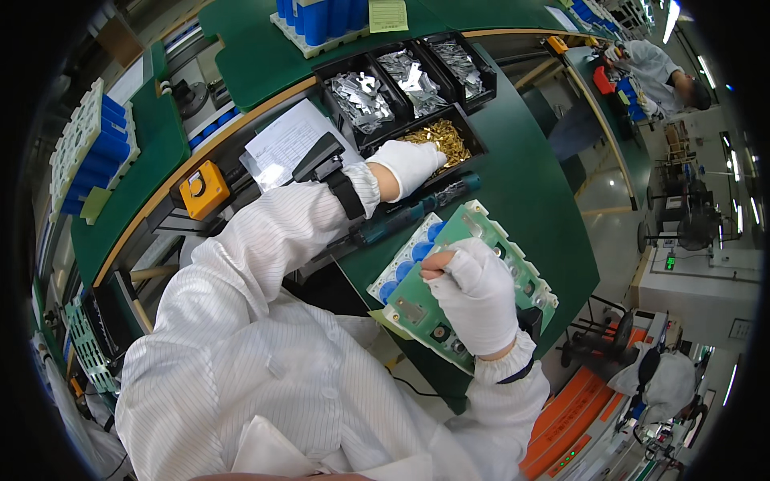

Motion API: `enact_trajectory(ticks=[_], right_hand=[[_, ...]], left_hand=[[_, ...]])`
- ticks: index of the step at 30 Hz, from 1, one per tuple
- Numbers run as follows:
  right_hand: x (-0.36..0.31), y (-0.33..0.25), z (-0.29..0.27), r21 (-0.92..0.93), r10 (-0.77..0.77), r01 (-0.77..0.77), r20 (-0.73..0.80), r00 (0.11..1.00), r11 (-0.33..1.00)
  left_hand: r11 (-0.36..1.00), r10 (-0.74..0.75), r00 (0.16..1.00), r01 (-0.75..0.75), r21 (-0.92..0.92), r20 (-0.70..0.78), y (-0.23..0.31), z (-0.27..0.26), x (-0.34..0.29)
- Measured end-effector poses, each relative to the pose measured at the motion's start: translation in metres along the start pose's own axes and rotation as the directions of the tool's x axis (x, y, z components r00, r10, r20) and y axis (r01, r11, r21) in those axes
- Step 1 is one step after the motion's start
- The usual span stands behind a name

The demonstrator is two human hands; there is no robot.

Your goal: Assembling battery cell components into a casing and securing them with screws using a power tool.

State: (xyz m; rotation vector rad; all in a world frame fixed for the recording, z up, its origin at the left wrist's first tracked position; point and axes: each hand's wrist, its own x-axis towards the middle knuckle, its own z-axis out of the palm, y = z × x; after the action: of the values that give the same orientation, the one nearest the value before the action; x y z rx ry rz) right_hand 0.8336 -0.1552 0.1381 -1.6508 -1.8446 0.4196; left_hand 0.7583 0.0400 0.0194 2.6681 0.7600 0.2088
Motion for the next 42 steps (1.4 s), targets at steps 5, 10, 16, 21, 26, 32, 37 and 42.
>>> enact_trajectory(ticks=[5,10,16,21,26,32,37,42], right_hand=[[0.002,-0.002,-0.001,-0.015,-0.02,0.02,-0.001,1.0,1.0],[0.005,0.005,-0.004,-0.028,-0.014,0.011,-0.104,0.994,1.0],[0.003,0.017,-0.004,0.013,0.133,-0.133,-0.23,0.964,0.991],[0.006,0.016,-0.006,0.169,0.306,-0.273,-0.22,0.926,0.947],[0.007,0.018,-0.008,0.309,0.417,-0.36,-0.145,0.897,0.881],[0.009,0.023,-0.003,0.428,0.458,-0.371,-0.117,0.881,0.824],[0.02,0.047,-0.001,-0.176,0.009,-0.07,-0.329,0.944,0.982],[0.021,0.047,0.002,-0.139,0.209,-0.249,-0.253,0.945,0.958]], left_hand=[[0.99,-0.062,0.995,0.051,-0.129,-0.084,-0.015,0.014,0.005],[0.514,-0.358,0.926,0.09,-0.853,-0.118,-0.017,0.007,-0.002],[-0.761,0.157,0.945,0.302,-0.574,0.288,0.021,-0.02,-0.045],[-0.789,0.44,0.85,0.52,-0.327,0.289,0.043,-0.029,-0.061],[-0.42,0.255,0.908,0.414,-0.807,0.333,0.057,-0.055,-0.066],[-0.205,0.07,0.957,0.291,-0.934,0.283,0.059,-0.061,-0.072],[-0.433,-0.167,0.965,0.113,-0.894,0.203,0.038,-0.015,-0.069],[-0.455,-0.161,0.963,0.12,-0.882,0.214,0.029,-0.002,-0.076]])
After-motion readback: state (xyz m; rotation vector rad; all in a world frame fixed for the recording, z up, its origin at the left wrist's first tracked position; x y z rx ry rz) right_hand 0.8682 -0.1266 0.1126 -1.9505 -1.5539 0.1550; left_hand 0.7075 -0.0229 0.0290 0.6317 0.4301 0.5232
